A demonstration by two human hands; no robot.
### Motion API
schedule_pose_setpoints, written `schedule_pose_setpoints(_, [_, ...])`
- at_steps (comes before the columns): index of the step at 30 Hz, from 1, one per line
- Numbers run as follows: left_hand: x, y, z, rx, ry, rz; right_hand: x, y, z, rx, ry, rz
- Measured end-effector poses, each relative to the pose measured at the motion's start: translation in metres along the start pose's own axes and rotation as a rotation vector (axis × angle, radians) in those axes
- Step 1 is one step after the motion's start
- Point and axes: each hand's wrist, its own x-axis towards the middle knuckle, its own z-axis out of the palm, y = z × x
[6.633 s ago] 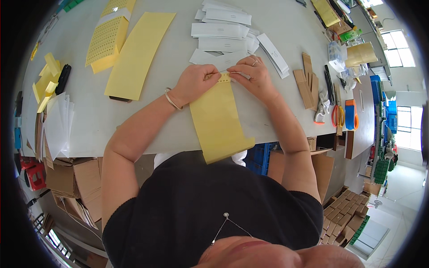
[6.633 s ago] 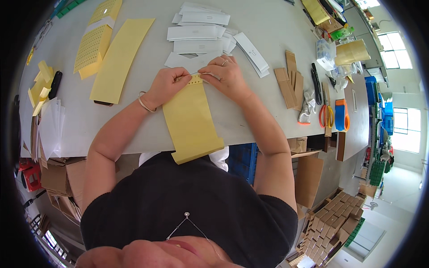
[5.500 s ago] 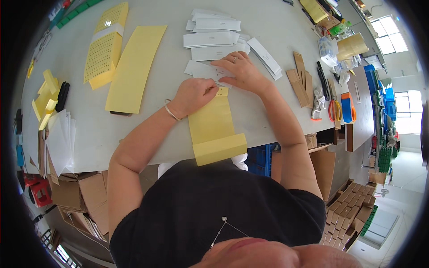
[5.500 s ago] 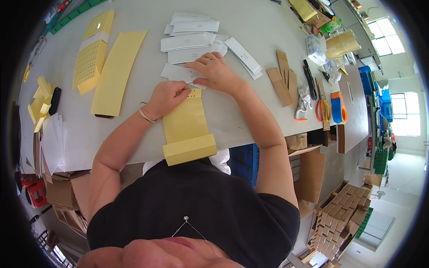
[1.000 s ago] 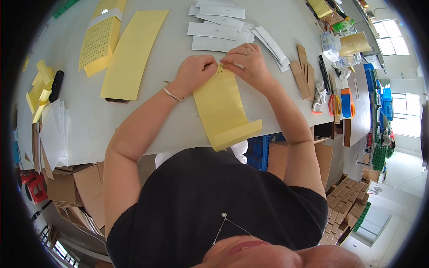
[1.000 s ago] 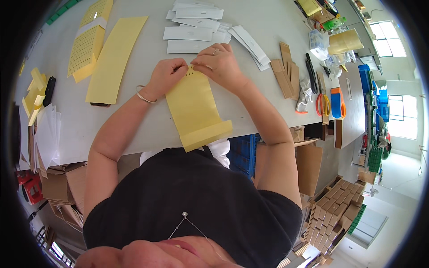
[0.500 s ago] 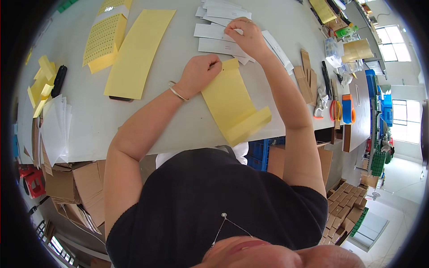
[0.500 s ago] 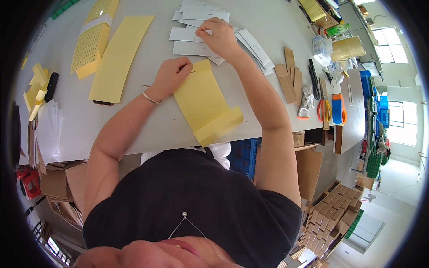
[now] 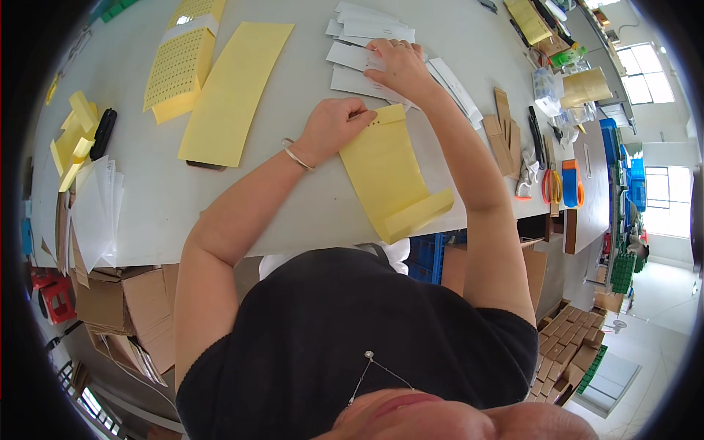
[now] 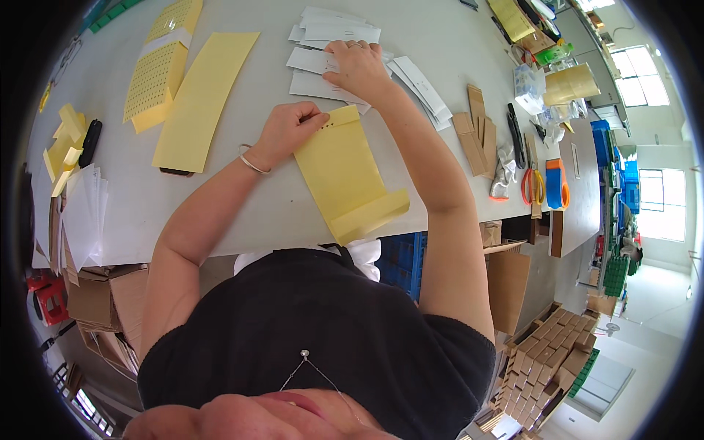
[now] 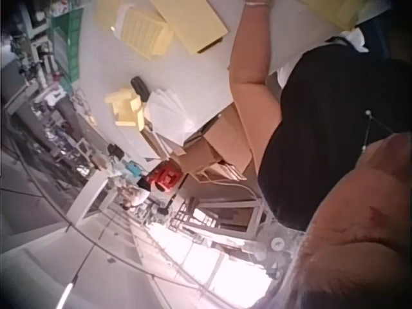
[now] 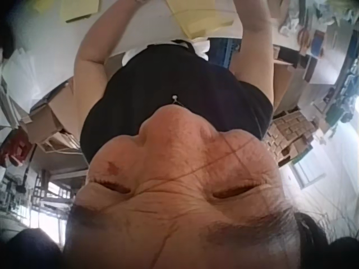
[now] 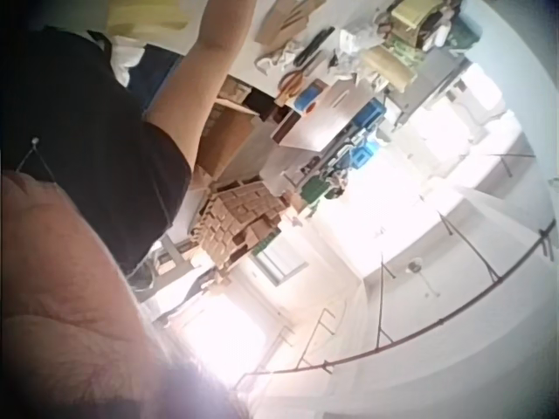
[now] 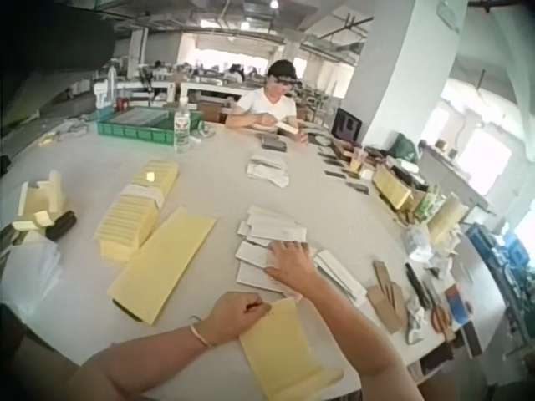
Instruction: Folding yellow sheets and organizing black electronic components into a box at a factory workbench.
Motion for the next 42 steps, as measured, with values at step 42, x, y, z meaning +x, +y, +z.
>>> schedule_pose_setpoints(42, [0.0, -0.002, 0.001, 0.016, -0.079, 0.053, -0.05, -0.002, -0.001, 0.047, 0.122, -0.167])
